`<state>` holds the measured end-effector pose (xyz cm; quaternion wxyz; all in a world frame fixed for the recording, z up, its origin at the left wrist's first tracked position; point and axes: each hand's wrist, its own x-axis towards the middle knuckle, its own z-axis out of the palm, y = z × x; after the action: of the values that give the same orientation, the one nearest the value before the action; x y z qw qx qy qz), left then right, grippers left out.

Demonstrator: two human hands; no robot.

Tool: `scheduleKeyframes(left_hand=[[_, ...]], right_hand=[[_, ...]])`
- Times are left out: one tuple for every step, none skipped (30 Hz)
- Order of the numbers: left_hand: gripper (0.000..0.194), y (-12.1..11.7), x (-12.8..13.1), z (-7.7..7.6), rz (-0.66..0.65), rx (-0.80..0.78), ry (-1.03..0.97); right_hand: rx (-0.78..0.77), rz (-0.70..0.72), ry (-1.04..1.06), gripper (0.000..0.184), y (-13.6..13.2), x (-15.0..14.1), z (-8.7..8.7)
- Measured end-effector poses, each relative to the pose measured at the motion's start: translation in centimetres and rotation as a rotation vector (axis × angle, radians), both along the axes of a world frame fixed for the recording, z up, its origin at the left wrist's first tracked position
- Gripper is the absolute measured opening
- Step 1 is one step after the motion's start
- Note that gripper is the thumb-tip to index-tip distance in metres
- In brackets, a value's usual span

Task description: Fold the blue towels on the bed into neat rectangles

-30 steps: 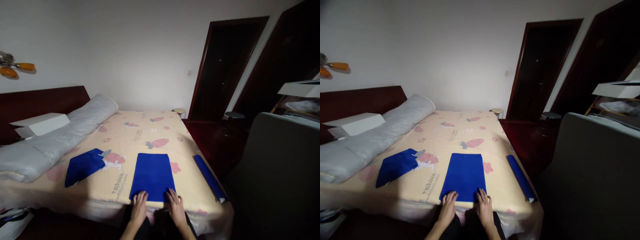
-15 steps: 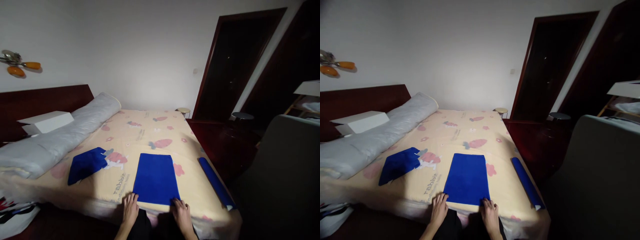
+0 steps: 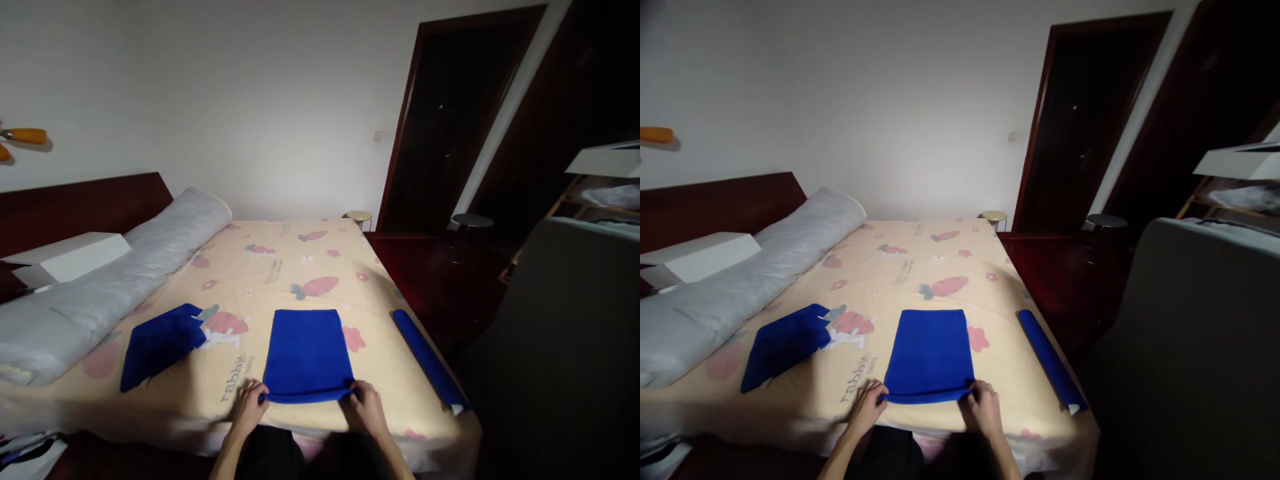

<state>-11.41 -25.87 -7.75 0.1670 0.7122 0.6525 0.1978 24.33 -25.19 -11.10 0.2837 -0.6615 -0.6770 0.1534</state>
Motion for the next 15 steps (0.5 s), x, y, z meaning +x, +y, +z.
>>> scheduleKeyframes(left_hand=[[0.019,0.3,-0.2,-0.2,0.014,-0.013,-0.012],[0.017,0.6,-0.3,-0.5,0.032,-0.023,-0.024],[0.016,0.8,-0.4,-0.8,0.054,-0.032,-0.034],[0.017,0.9,-0.5,-1.1,0.077,-0.039,-0.041],[0.02,1.1,-0.6,-1.4,0.101,-0.045,-0.044],[0.022,1.2,-0.7,-1.6,0.124,-0.048,-0.044],[0.023,1.3,-0.7,-1.8,0.145,-0.051,-0.039],[0.023,1.4,-0.7,-1.9,0.164,-0.054,-0.031],[0.021,1.5,-0.6,-1.8,0.181,-0.058,-0.017],[0.017,1.6,-0.5,-1.8,0.195,-0.062,0.001],[0.012,1.7,-0.2,-1.6,0.207,-0.066,0.025],[0.01,1.7,0.1,-1.4,0.219,-0.065,0.052],[0.014,1.6,0.6,-1.2,0.231,-0.06,0.081],[0.02,1.6,1.1,-0.9,0.241,-0.05,0.112],[0.025,1.5,1.6,-0.7,0.247,-0.039,0.141]], right_hand=[[0.006,-0.008,0.006,0.035,0.2,-0.2,-0.2],[0.009,-0.019,0.008,0.036,0.4,-0.4,-0.3],[0.011,-0.031,0.005,0.036,0.6,-0.5,-0.5],[0.015,-0.045,-0.002,0.037,0.6,-0.6,-0.7],[0.02,-0.058,-0.013,0.036,0.6,-0.6,-1.0],[0.027,-0.069,-0.026,0.035,0.6,-0.5,-1.1],[0.035,-0.076,-0.04,0.034,0.6,-0.4,-1.3],[0.042,-0.081,-0.054,0.032,0.5,-0.3,-1.5],[0.049,-0.084,-0.067,0.031,0.4,-0.2,-1.6],[0.056,-0.086,-0.079,0.03,0.3,-0.2,-1.7],[0.064,-0.087,-0.09,0.029,0.1,-0.2,-1.7],[0.073,-0.087,-0.1,0.029,0.0,-0.3,-1.8],[0.082,-0.089,-0.109,0.028,-0.2,-0.4,-1.9],[0.092,-0.095,-0.116,0.028,-0.5,-0.5,-1.9],[0.102,-0.103,-0.122,0.028,-0.7,-0.6,-2.0]])
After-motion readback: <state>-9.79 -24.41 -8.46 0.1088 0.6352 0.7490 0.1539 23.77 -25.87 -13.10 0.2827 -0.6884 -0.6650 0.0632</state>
